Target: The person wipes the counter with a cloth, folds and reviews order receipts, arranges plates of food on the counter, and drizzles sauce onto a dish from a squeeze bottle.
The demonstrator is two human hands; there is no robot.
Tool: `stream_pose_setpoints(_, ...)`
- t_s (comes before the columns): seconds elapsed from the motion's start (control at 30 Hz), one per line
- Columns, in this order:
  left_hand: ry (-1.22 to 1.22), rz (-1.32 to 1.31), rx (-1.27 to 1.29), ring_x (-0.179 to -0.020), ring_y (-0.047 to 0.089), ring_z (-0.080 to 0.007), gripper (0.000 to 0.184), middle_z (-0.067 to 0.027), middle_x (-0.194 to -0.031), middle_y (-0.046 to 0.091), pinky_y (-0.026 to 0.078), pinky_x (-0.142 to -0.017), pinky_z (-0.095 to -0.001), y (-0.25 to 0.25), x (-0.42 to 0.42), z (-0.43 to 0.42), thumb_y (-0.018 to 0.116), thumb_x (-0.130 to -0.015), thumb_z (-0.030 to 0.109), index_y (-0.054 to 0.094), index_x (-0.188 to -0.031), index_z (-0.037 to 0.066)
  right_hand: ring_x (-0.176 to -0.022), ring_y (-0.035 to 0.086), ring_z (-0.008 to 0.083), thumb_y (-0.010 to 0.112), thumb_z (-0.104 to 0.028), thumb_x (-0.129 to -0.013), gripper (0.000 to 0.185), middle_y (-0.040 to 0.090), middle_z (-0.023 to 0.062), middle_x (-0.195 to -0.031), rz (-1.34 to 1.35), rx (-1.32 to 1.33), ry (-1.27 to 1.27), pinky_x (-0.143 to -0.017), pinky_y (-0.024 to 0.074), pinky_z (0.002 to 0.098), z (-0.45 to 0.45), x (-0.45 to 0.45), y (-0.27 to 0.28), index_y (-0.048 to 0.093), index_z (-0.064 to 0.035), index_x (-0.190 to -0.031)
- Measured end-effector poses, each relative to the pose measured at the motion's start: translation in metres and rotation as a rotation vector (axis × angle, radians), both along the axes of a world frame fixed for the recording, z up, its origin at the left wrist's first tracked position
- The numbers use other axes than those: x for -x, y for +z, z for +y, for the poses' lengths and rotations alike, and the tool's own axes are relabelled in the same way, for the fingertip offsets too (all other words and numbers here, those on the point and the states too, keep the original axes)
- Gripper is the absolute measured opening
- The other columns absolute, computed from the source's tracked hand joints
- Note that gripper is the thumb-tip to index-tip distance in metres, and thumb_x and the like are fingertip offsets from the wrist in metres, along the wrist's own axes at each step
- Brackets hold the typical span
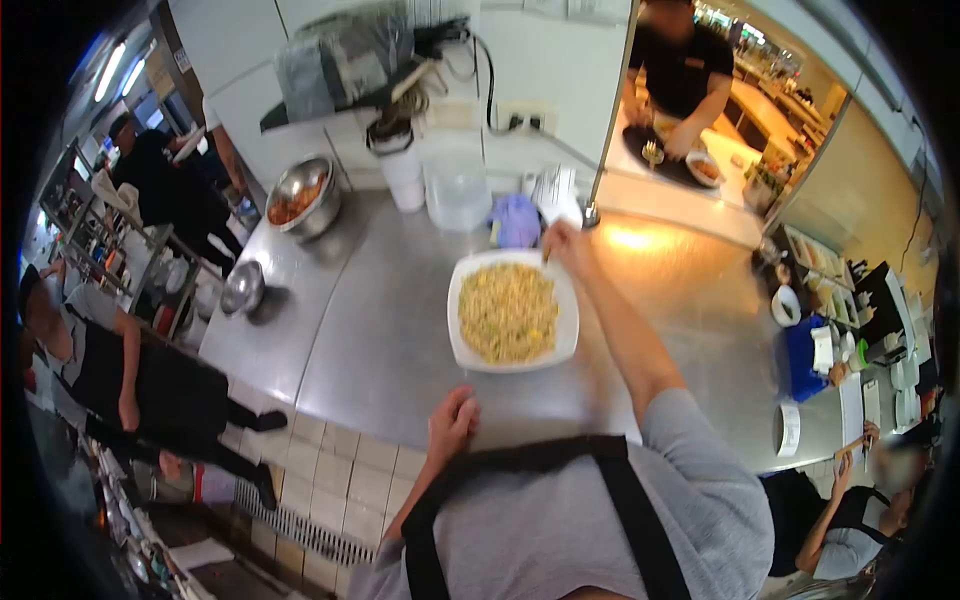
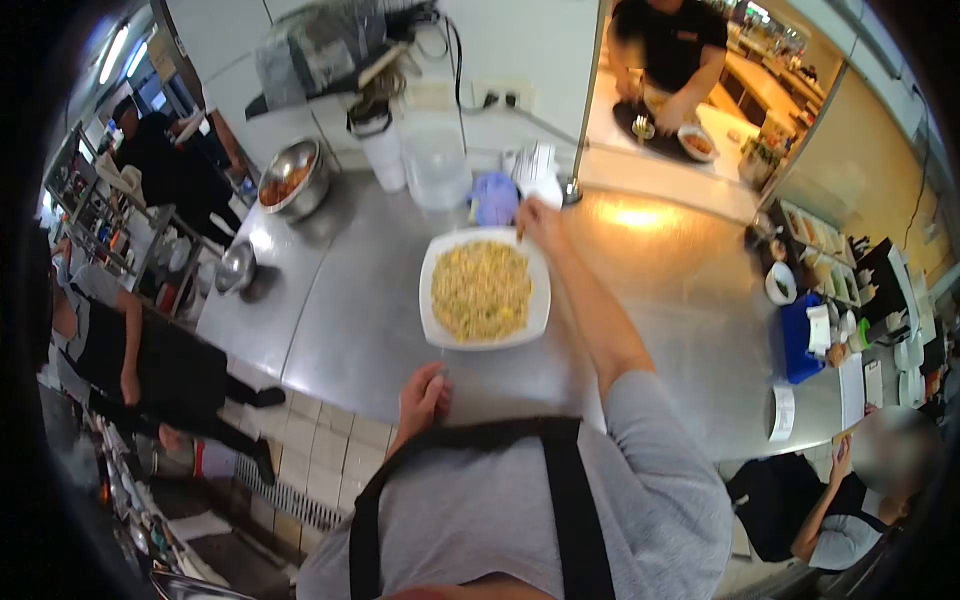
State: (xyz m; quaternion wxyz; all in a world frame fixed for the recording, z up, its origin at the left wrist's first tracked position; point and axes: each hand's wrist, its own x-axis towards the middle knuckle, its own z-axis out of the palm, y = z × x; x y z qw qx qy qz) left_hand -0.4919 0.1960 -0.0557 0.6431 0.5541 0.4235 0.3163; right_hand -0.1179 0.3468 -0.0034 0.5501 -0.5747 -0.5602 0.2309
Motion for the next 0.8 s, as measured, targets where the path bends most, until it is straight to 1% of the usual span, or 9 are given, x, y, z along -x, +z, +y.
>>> stream_pose_setpoints(0.03, 0.035, -0.091, -0.002, -0.063, 0.055, -0.0101, 0.037, -0.0059, -0.082, 0.06, 0.048, -0.053, -0.0252, 0.007, -0.005, 0.005, 0.049, -0.092, 0.019, 0.044, -0.126, 0.004, -0.07, 0.052, 0.009, 0.053, -0.006, -0.087, 0.007, 0.057, 0.0016, -0.072, -0.112, -0.074, -0.05, -0.066, 0.0451, 0.026, 0.001, 0.001, -0.012, 0.057, -0.0051, -0.083)
stream_pose_setpoints(0.07, 0.066, -0.182, 0.0, -0.064, 0.056, -0.0118, 0.041, -0.0075, -0.084, 0.06, 0.049, -0.054, -0.0266, 0.018, -0.011, 0.008, 0.046, -0.093, 0.021, 0.038, -0.131, 0.005, -0.073, 0.054, 0.009, 0.055, -0.008, -0.087, 0.004, 0.058, 0.0026, -0.075, 0.016, -0.049, 0.002, -0.068, 0.0454, 0.0257, 0.013, -0.015, -0.039, 0.058, -0.0048, -0.086)
stream_pose_setpoints(0.1, 0.088, -0.254, 0.034, -0.065, 0.057, -0.0131, 0.043, -0.0085, -0.085, 0.06, 0.05, -0.055, -0.0275, 0.022, -0.018, 0.014, 0.044, -0.094, 0.021, 0.034, -0.133, 0.006, -0.075, 0.054, 0.0097, 0.057, -0.012, -0.087, 0.01, 0.059, 0.0037, -0.077, 0.082, 0.076, -0.07, -0.069, 0.0459, 0.0266, 0.002, -0.008, -0.03, 0.059, -0.0032, -0.09)
stream_pose_setpoints(0.17, 0.127, -0.381, 0.114, -0.065, 0.058, -0.0156, 0.045, -0.0106, -0.086, 0.059, 0.051, -0.057, -0.0293, 0.027, -0.028, 0.027, 0.04, -0.095, 0.022, 0.028, -0.136, 0.007, -0.078, 0.059, 0.017, 0.057, -0.021, -0.087, 0.021, 0.062, 0.0087, -0.084, -0.032, 0.027, -0.128, -0.072, 0.0471, 0.0302, -0.032, 0.006, -0.009, 0.06, -0.0021, -0.097)
stream_pose_setpoints(0.23, 0.107, -0.358, 0.113, -0.066, 0.059, -0.0168, 0.043, -0.0116, -0.084, 0.059, 0.051, -0.058, -0.0297, 0.017, -0.04, 0.039, 0.038, -0.096, 0.022, 0.029, -0.135, 0.006, -0.087, 0.06, 0.0272, 0.055, -0.025, -0.087, 0.027, 0.064, 0.0136, -0.093, -0.212, 0.037, -0.303, -0.078, 0.0464, 0.0338, -0.06, -0.008, -0.02, 0.061, -0.0034, -0.103)
stream_pose_setpoints(0.3, 0.076, -0.353, 0.112, -0.067, 0.06, -0.0184, 0.039, -0.013, -0.084, 0.059, 0.051, -0.059, -0.0304, 0.013, -0.051, 0.047, 0.038, -0.096, 0.023, 0.032, -0.13, 0.006, -0.102, 0.055, 0.0307, 0.053, -0.028, -0.087, 0.029, 0.061, 0.0149, -0.104, -0.549, 0.12, -0.45, -0.089, 0.0401, 0.0399, -0.094, -0.032, -0.048, 0.061, -0.0081, -0.107)
stream_pose_setpoints(0.47, 0.025, -0.389, 0.133, -0.067, 0.061, -0.0207, 0.028, -0.015, -0.086, 0.061, 0.051, -0.058, -0.0311, 0.017, -0.065, 0.055, 0.039, -0.095, 0.024, 0.042, -0.115, 0.004, -0.117, 0.044, 0.0266, 0.053, -0.025, -0.084, 0.032, 0.053, 0.0069, -0.122, -0.878, 0.224, -0.489, -0.096, 0.0313, 0.0482, -0.147, -0.027, -0.034, 0.056, -0.0165, -0.115)
stream_pose_setpoints(0.67, 0.058, -0.249, -0.08, -0.065, 0.059, -0.0143, 0.028, -0.0091, -0.081, 0.059, 0.05, -0.058, -0.0272, 0.01, -0.078, 0.069, 0.041, -0.095, 0.02, 0.043, -0.118, 0.003, -0.12, 0.041, 0.0267, 0.052, -0.026, -0.085, 0.035, 0.05, 0.0058, -0.126, -0.894, 0.289, -0.506, -0.098, 0.0291, 0.0504, -0.147, -0.028, -0.039, 0.054, -0.0186, -0.119)
stream_pose_setpoints(0.8, 0.08, -0.154, -0.219, -0.064, 0.057, -0.0114, 0.038, -0.0068, -0.08, 0.058, 0.049, -0.057, -0.0246, 0.015, -0.079, 0.06, 0.041, -0.096, 0.02, 0.036, -0.129, 0.003, -0.122, 0.04, 0.0266, 0.053, -0.026, -0.085, 0.035, 0.05, 0.0058, -0.127, -0.869, 0.307, -0.509, -0.099, 0.0287, 0.0516, -0.149, -0.027, -0.037, 0.055, -0.0184, -0.118)
